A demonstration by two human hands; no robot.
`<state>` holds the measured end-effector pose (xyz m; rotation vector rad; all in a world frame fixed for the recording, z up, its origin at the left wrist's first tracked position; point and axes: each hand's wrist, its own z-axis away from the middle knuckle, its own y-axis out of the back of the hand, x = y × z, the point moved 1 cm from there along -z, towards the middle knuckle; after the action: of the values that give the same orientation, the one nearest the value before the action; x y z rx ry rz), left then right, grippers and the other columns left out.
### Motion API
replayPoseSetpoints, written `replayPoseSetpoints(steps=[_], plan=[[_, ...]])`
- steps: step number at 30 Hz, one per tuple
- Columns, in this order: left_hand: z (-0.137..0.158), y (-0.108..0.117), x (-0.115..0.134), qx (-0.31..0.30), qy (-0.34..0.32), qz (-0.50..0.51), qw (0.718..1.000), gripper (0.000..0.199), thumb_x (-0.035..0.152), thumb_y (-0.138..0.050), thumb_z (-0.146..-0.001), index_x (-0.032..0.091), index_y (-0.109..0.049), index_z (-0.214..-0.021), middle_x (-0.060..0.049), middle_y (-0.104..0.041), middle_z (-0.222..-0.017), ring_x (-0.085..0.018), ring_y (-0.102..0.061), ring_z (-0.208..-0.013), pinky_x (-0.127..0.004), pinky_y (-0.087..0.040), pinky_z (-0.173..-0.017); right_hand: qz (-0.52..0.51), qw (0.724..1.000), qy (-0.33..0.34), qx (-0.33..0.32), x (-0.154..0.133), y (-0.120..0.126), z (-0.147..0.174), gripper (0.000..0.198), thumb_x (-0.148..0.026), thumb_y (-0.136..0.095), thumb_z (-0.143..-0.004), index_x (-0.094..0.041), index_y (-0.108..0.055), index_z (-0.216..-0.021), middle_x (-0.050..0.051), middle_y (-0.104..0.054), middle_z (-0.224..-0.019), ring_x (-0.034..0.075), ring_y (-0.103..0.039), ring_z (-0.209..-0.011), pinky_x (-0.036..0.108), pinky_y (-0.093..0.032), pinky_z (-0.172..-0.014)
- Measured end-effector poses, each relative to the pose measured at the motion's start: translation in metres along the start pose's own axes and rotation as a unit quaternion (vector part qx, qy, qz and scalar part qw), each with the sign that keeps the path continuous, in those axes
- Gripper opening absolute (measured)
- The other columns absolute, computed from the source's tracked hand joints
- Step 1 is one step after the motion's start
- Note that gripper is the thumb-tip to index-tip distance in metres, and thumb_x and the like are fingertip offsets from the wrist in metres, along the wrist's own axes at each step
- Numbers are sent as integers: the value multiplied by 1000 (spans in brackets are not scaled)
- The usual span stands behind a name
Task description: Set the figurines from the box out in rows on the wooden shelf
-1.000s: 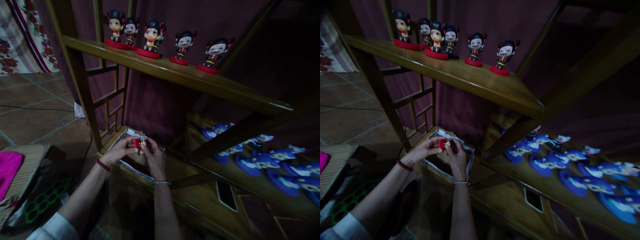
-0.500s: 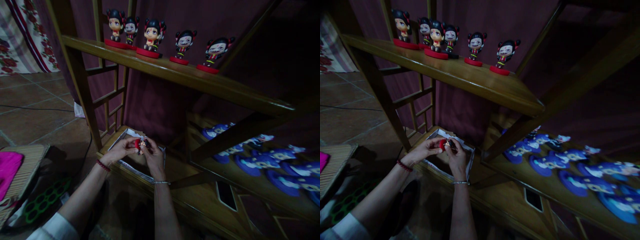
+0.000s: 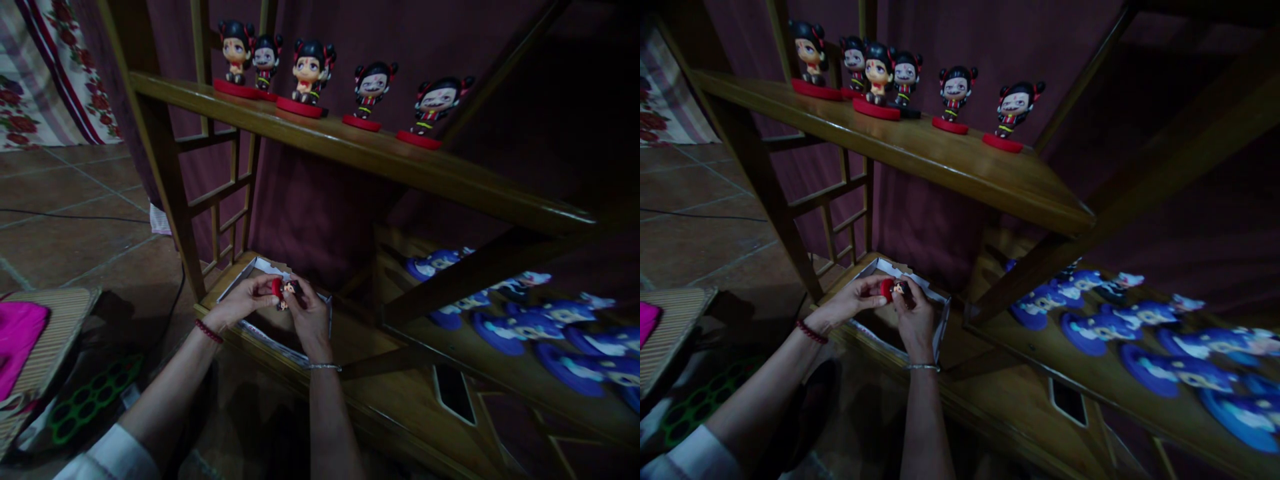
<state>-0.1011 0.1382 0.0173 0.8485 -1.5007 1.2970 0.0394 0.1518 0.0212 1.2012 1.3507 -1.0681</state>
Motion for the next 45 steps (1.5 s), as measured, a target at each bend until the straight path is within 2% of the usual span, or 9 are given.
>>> replayPoseSetpoints(steps=[13,18,26,45], plan=[[3,-4,2,-14,-42,36,998,53,16,-67,-65,17,-50,-115,-9,-56,-115,-20,-51,-104,-33,-36,-92,-44,998,10,33,4,1,-4,35,-29,-60,-68,-21,-55,-102,2,-63,-97,15,-58,-86,27,-47,-74],[3,-3,1,-6,-39,30,999,54,16,-67,-65,16,-49,-116,-9,-56,-113,-19,-52,-103,-34,-36,-92,-45,998,21,39,2,0,-3,31,-30,-61,-66,-20,-56,-95,1,-64,-93,15,-58,-83,27,-48,-72],[2,-2,0,-2,-50,8,999,47,18,-68,-65,16,-51,-110,-9,-58,-108,-18,-54,-97,-33,-39,-89,-43,998,19,35,6,0,-3,33,-31,-61,-67,-21,-57,-98,1,-64,-95,15,-59,-84,27,-48,-73],[1,-3,2,1,-35,0,999,48,18,-69,-63,14,-53,-108,-8,-60,-103,-16,-56,-90,-31,-41,-84,-11,999,20,28,4,0,-3,30,-29,-61,-66,-22,-57,-95,0,-64,-92,14,-59,-81,26,-49,-71]])
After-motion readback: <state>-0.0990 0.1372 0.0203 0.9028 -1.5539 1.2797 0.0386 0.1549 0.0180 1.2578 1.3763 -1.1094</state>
